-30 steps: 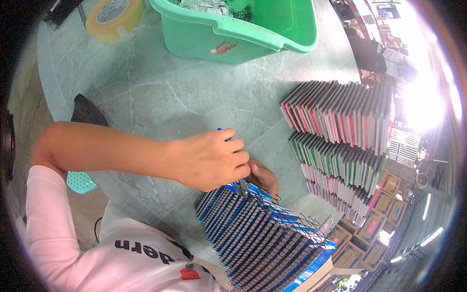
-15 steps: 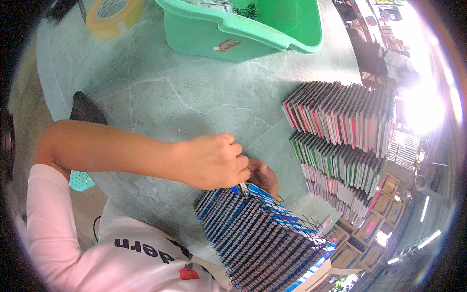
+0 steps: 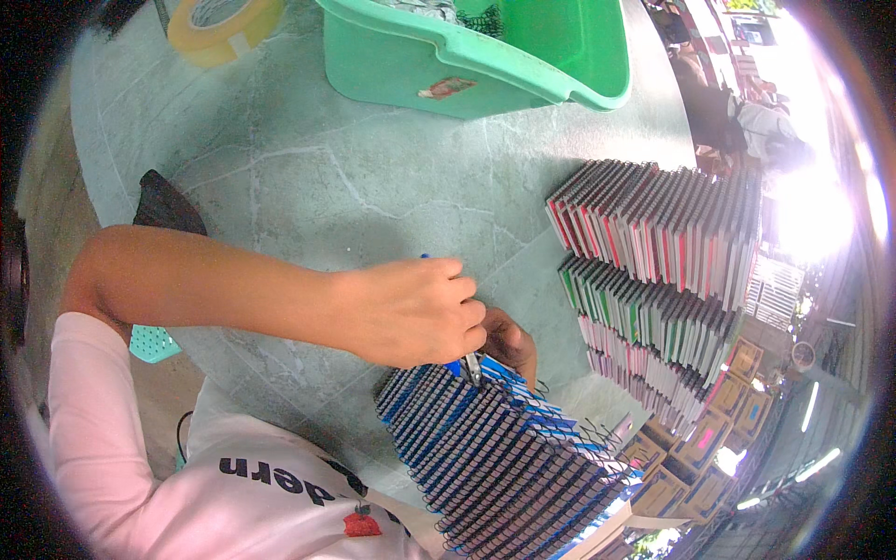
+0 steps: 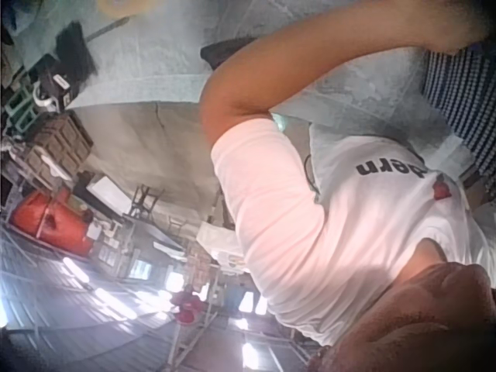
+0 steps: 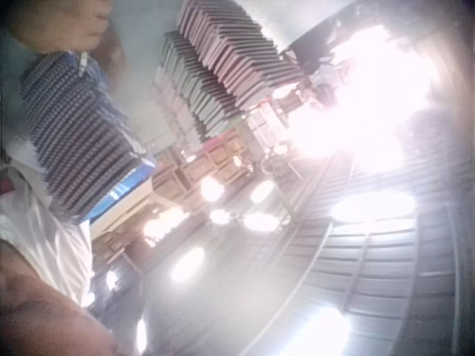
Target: The person trims the excess plastic from the spiral bindings of notebooks using wire cutters, stacks them, and places them into a cardboard box.
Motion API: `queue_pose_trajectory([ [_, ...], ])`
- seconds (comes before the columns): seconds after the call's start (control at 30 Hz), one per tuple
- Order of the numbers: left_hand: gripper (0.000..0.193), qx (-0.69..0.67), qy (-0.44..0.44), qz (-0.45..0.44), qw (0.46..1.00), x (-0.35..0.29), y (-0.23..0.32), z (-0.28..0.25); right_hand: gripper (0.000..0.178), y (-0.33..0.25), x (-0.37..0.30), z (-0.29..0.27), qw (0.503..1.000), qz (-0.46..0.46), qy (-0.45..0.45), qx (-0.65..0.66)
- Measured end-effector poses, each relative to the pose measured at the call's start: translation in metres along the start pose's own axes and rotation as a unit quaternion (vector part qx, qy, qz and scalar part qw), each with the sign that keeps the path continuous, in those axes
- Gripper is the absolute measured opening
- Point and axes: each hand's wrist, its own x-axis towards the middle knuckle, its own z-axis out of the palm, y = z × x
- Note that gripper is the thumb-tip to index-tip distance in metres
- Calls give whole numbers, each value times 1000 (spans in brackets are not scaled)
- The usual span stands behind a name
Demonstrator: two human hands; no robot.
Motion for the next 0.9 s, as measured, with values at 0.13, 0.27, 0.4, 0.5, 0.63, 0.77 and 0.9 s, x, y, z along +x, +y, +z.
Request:
queue_pose_trajectory([
  [0.13,12,-3,-66,-25,997,-2,-1,-2,58,0,0,1,1000,7,-7,8],
  [0.27,13,5,-114,-55,992,-1,5,-1,60,-4,3,-14,995,35,-90,-4],
  [0.4,15,0,-2,-49,999,-7,2,-3,61,-4,6,-12,994,33,-102,-7],
  [0.5,16,1,3,-49,999,-4,-1,-8,61,-2,5,-8,996,18,-82,-6],
  [0.63,16,-12,12,-36,999,0,-1,-8,61,0,2,-5,998,7,-64,-8],
  [0.77,13,-7,23,-33,999,0,-1,-9,62,0,1,-4,998,2,-57,-10],
  [0.9,13,5,18,-21,1000,1,-1,-7,62,-1,1,-6,999,1,-54,-9],
])
